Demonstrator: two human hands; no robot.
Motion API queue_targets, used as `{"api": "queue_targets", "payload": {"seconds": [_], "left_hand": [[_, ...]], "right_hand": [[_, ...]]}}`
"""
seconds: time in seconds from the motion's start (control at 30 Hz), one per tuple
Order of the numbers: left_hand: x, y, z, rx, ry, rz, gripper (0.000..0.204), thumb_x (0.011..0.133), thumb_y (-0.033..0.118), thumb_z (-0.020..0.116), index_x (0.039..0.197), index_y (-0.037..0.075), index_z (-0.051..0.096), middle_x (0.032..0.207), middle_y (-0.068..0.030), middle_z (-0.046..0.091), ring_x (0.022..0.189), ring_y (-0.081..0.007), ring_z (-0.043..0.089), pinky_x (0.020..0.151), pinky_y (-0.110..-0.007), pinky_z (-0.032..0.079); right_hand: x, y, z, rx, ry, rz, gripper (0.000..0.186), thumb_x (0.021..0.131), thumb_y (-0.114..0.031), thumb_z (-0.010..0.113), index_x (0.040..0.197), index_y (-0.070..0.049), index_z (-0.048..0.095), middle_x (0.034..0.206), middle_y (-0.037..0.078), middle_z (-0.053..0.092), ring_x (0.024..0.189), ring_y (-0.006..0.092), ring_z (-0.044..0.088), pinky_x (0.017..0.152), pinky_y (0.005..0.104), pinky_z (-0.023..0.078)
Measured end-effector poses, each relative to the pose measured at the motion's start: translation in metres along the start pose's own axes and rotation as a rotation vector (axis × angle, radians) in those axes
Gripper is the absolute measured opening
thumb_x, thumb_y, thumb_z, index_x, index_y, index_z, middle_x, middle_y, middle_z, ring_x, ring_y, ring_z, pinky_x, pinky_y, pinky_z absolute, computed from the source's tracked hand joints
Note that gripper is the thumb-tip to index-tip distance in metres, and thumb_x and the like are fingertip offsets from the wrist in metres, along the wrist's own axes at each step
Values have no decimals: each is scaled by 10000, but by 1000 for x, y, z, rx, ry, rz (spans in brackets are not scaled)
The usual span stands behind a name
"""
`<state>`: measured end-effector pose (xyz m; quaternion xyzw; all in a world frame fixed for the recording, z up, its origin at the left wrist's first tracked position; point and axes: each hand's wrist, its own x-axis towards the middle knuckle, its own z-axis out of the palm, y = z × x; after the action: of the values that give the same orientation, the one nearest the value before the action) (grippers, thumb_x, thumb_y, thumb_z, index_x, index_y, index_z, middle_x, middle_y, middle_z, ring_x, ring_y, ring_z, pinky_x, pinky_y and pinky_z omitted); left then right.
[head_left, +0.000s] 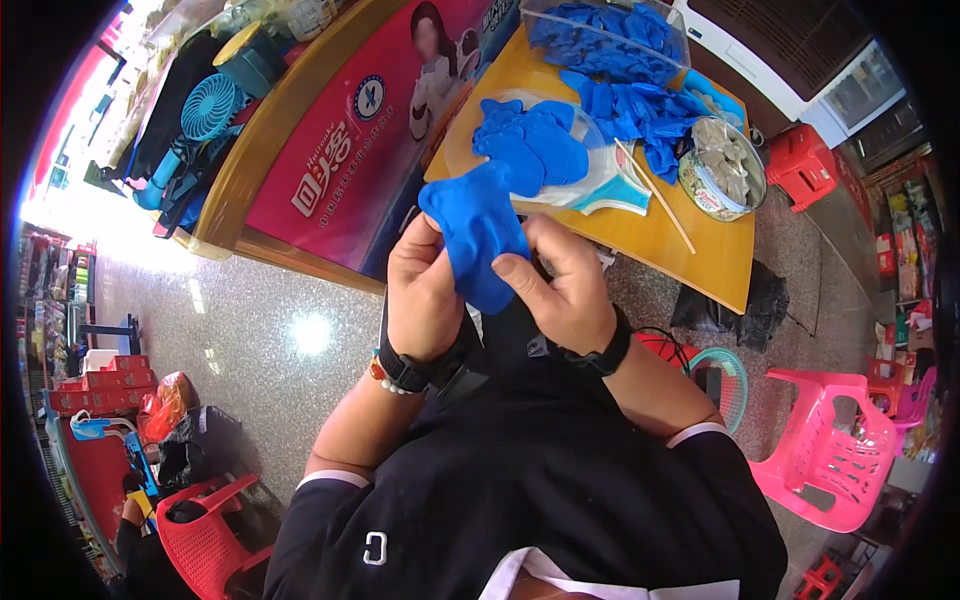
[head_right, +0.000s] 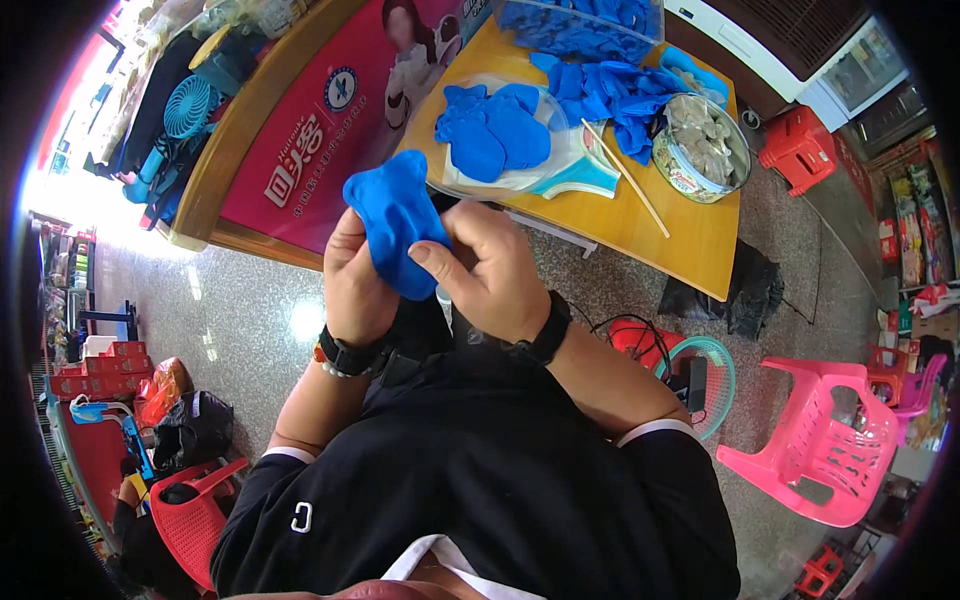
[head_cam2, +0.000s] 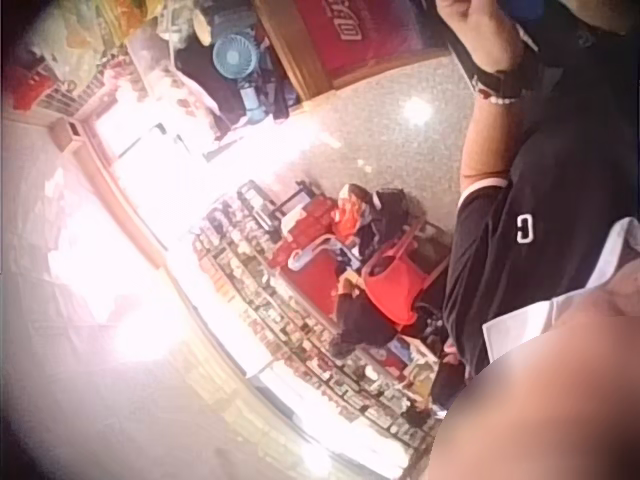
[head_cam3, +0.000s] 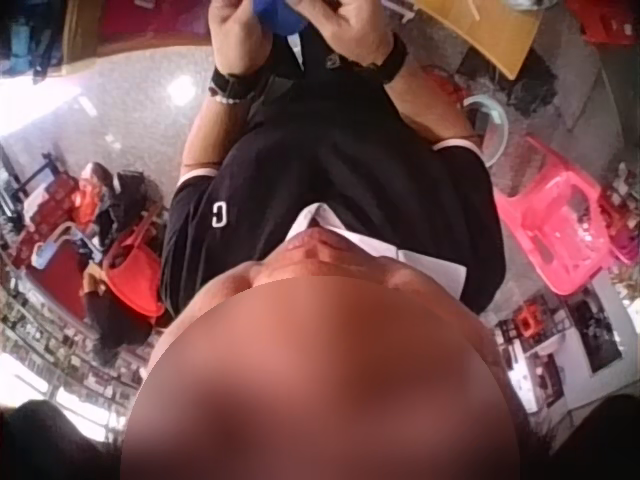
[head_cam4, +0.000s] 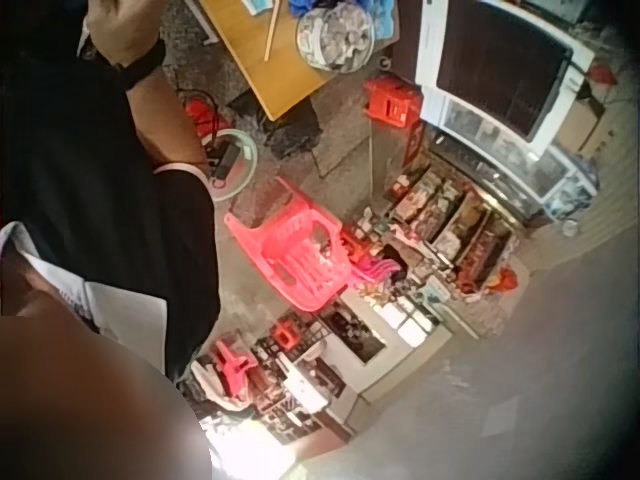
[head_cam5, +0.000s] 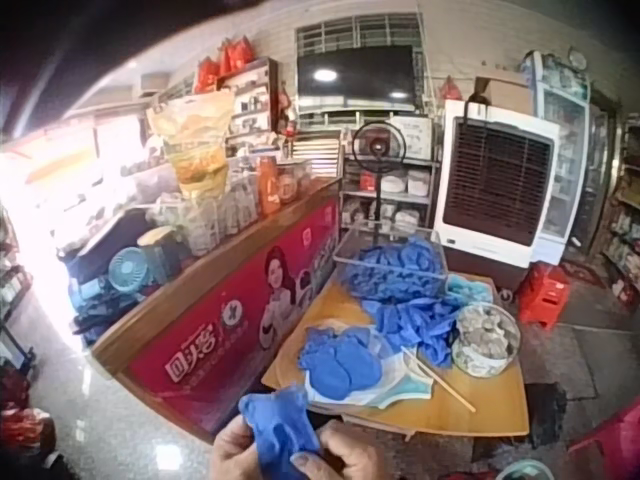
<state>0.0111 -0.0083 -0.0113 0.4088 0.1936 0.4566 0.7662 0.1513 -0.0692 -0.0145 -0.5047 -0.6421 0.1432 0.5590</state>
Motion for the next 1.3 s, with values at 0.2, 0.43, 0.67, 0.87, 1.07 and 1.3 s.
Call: {"api": "queue_targets", "payload": {"seconds": [0.2, 0.43, 0.67, 0.87, 1.07, 1.3], "left_hand": [[-2, -4, 1, 98, 8, 74, 128, 868, 36, 615, 994, 20, 599, 956, -36, 652, 852, -91, 605, 773, -231, 485], [0, -4, 3, 16, 27, 151, 114, 906, 71, 585, 1014, 34, 578, 947, -26, 642, 839, -86, 597, 759, -227, 483], [-4, -4, -8, 108, -77, 75, 44, 878, 34, 599, 902, 49, 565, 898, -12, 630, 799, -71, 578, 733, -209, 467], [-7, 4, 16, -2, 92, 96, 71, 861, 21, 609, 903, 46, 557, 861, 10, 611, 795, -65, 568, 732, -204, 458], [-2, 2, -7, 25, -142, 90, 167, 871, 37, 576, 1031, 75, 542, 921, -1, 599, 795, -69, 575, 706, -197, 476], [-8, 7, 9, -1, -63, 58, 147, 869, 61, 599, 1012, 41, 575, 910, -10, 626, 790, -69, 587, 701, -197, 473]], "right_hand": [[15, -7, -4, 528, 69, 311, 118, 898, -105, 628, 838, -27, 565, 709, -23, 541, 641, 17, 476, 561, 188, 394], [-4, -11, 7, 440, 51, 262, 85, 877, -83, 619, 843, -35, 559, 711, -28, 539, 630, 38, 484, 569, 205, 398], [13, -22, 0, 671, 34, 396, 112, 903, -107, 616, 888, -25, 542, 749, -6, 554, 662, 48, 509, 600, 198, 413], [2, -17, 8, 368, 91, 232, 91, 873, -63, 621, 848, -26, 541, 694, 14, 552, 607, 65, 489, 556, 219, 405], [4, -23, 7, 391, 96, 212, 82, 858, -49, 621, 843, -31, 543, 701, 31, 554, 608, 101, 500, 557, 245, 410], [8, -25, 1, 73, 69, -64, 75, 815, -33, 622, 797, -46, 550, 691, 66, 547, 630, 232, 505, 596, 324, 401]]}}
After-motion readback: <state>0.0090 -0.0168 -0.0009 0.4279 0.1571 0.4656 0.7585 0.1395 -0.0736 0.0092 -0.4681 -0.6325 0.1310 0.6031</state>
